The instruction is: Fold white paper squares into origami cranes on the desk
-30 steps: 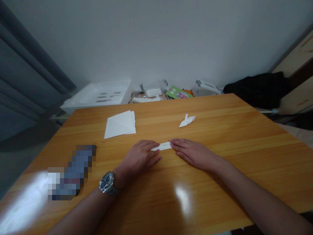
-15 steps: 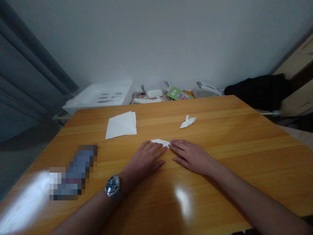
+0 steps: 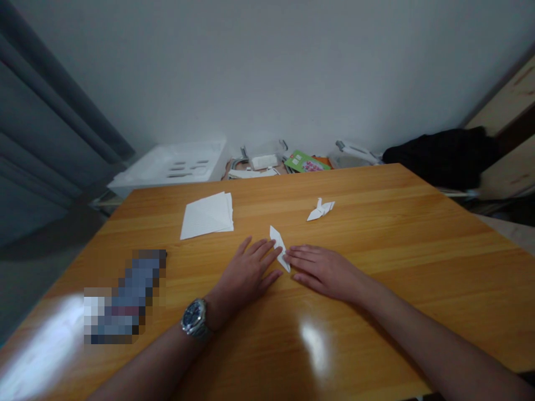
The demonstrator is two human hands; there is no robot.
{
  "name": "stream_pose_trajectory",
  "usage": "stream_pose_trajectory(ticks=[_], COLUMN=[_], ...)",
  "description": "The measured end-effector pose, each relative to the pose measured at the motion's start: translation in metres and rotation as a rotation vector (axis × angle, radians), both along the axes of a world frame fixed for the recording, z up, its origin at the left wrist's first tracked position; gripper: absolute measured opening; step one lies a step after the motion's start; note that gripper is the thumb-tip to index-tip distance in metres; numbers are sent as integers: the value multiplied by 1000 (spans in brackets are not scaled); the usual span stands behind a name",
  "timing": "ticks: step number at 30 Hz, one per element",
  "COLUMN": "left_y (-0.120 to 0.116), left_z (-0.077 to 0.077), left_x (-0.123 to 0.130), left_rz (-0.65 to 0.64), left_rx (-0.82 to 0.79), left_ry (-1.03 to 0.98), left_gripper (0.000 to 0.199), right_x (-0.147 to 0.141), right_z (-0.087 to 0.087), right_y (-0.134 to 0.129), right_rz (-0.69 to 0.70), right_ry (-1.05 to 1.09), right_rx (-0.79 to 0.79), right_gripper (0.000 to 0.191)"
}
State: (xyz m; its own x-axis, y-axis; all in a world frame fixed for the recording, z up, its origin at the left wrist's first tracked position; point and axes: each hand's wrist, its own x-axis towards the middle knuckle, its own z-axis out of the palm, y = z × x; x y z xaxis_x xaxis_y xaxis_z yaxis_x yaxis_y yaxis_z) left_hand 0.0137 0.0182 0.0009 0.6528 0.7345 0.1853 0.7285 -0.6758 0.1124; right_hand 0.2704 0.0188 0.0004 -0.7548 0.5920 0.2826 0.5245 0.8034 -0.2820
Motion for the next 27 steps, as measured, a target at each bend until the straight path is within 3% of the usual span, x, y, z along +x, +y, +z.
stream_pose_trajectory(ticks=[8,13,19,27], left_y=[2,3,1,0], left_z=[-2,-4,-1,0], left_x=[-2,-2,0,4], left_rz=[-92,-158,-134,-78], left_rx=[-55,-62,-57,23], left_ry=[-27,-49,-70,-102], left_gripper=[46,45,55,43], right_x=[5,7,6,1], right_z=[-1,-8,-9,-1], right_y=[9,13,10,5], right_rz=[-96,-80,-93,-85], right_ry=[55,-12,-22,-4], right_rx=[-30,-41,-6,37], right_gripper=[42,42,42,39])
